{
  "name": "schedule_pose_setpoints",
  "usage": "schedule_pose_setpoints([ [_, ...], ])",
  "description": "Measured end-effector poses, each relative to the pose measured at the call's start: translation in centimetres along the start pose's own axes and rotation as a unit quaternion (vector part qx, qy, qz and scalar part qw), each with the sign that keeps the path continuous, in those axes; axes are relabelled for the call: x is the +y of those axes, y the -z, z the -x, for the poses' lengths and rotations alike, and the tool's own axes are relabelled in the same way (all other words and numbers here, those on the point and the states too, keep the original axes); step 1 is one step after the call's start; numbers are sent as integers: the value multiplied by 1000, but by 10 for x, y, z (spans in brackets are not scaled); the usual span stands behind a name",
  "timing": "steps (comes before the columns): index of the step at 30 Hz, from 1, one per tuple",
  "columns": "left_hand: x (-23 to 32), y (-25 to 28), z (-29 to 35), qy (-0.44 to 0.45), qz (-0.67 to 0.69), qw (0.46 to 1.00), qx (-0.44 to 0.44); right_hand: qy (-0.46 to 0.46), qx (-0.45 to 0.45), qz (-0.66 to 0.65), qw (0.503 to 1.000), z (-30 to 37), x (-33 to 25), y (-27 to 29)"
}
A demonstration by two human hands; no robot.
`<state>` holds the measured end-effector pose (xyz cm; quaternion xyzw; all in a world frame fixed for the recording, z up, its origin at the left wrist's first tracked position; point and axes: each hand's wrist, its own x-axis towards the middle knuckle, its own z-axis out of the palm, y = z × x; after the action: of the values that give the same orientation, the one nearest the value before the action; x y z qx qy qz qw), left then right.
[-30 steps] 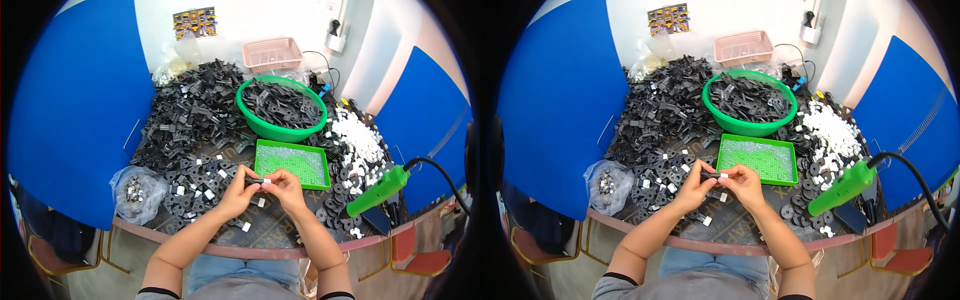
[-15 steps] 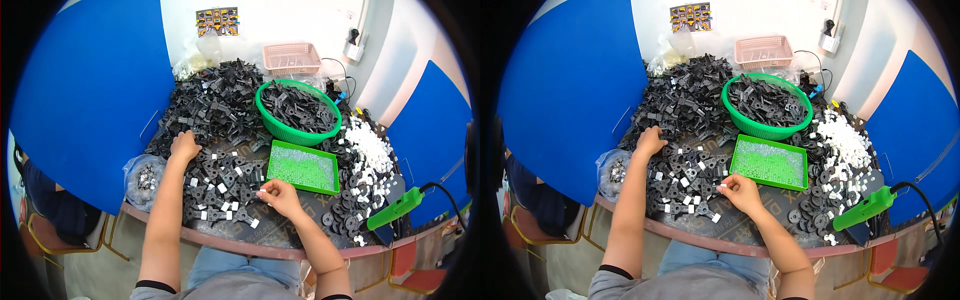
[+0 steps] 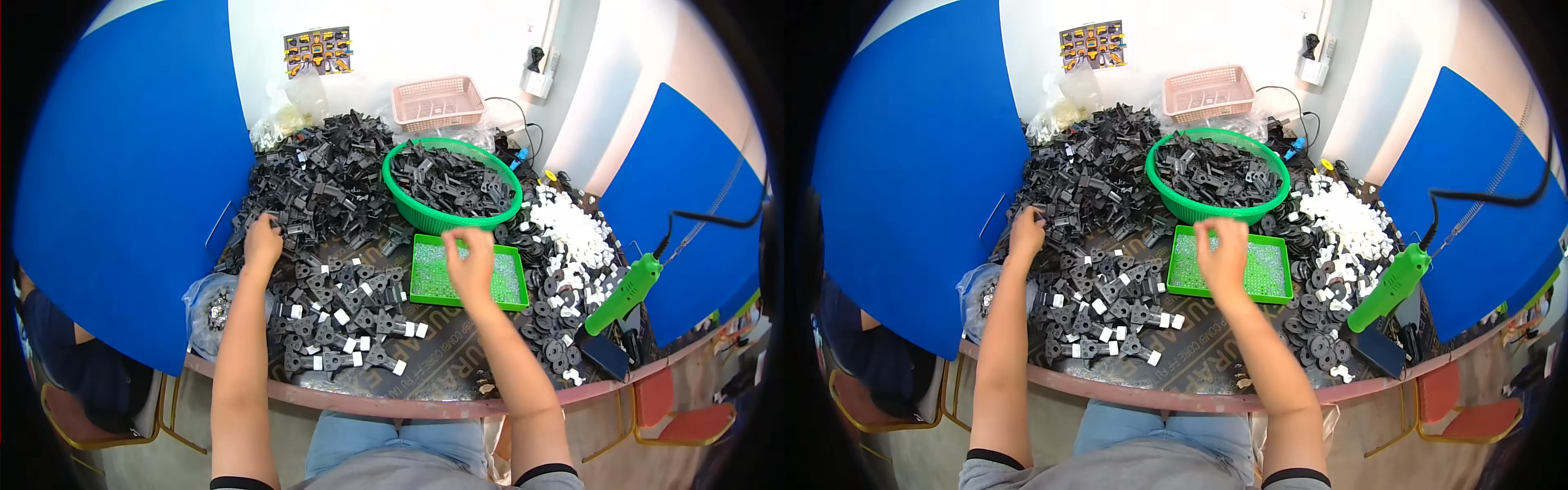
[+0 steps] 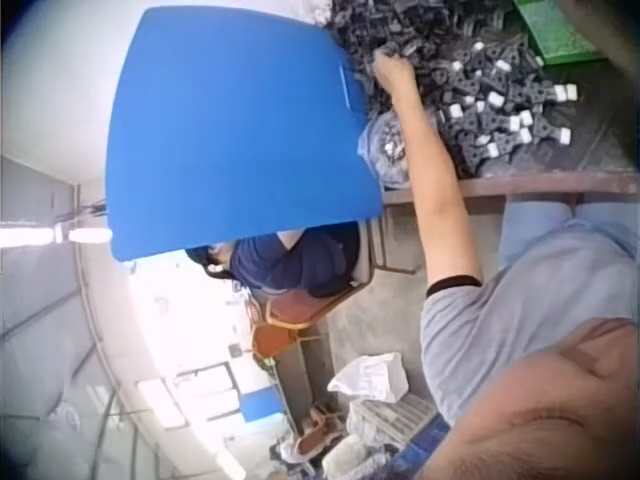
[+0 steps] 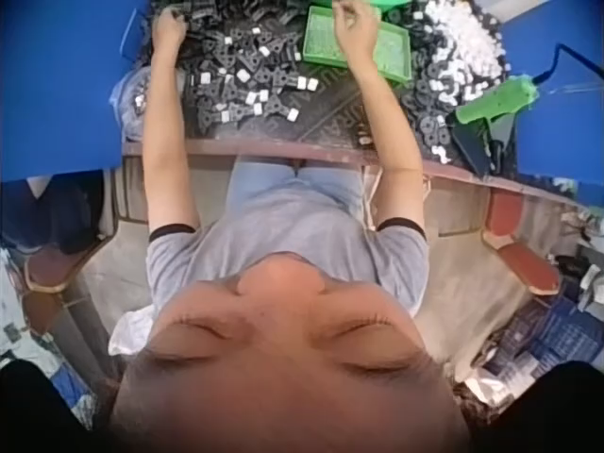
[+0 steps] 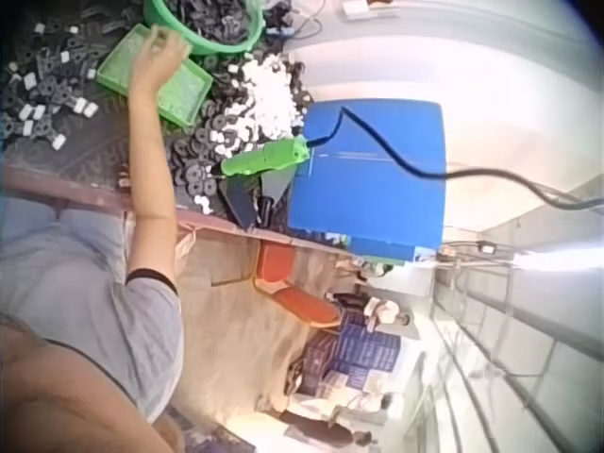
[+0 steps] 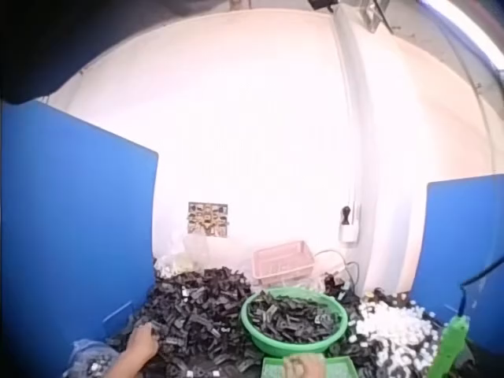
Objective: Assembling small plastic components by attaching small white and green pieces to black plastic frames at a workbench.
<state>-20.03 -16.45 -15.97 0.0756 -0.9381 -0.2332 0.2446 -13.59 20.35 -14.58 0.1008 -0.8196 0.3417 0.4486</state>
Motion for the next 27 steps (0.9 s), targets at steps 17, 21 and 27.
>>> schedule_pose_setpoints([
  [17,162,-22,93,119,689,621,-353,-175,0,100,979,-85,109,-40],
  [21,152,-35,103,41,662,672,-329,-223,175,-87,955,-76,81,-23],
  [27,152,-19,105,-4,735,638,-229,-461,-179,-581,647,9,-42,11],
])
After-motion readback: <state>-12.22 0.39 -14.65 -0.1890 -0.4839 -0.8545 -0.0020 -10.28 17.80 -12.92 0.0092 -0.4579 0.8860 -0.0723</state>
